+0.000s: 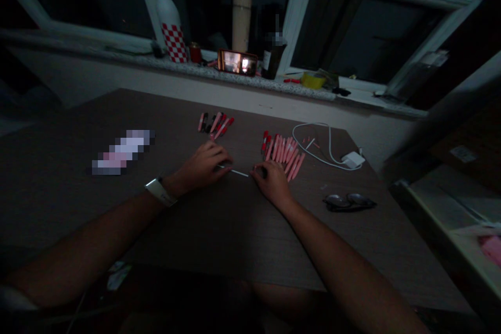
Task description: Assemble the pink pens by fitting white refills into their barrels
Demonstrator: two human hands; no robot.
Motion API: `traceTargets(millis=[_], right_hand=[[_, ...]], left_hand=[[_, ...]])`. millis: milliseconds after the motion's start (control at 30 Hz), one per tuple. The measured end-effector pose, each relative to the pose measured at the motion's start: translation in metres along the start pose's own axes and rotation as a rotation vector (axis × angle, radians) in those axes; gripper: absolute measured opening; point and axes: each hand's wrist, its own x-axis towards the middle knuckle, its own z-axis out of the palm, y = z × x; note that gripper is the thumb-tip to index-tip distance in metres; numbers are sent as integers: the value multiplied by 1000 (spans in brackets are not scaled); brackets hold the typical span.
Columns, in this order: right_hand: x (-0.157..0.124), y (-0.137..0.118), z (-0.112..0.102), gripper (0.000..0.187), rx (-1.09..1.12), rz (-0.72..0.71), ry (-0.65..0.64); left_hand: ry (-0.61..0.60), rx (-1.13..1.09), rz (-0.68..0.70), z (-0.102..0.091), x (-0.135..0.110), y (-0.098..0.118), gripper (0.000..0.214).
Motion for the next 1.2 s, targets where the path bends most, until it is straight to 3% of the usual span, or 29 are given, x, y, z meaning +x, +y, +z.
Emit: traceTargets(millis=[133,400,733,967,1200], right_hand=[[-1,2,2,21,15,0,32],[-1,-3,0,27,76,31,93],[0,-21,-11,20,102,-46,224],[-5,-37,-16,17,159,-184,135],[-5,-40,-18,14,156,-212,127]], left_hand=[[-119,48,24,9,-2,1,13],[-159,98,1,13,-3,-2,12],[-45,-48,-137,14,-1,-2,19],[2,-179,-144,9,0,11,18],[11,-209,-121,6,0,12,19]])
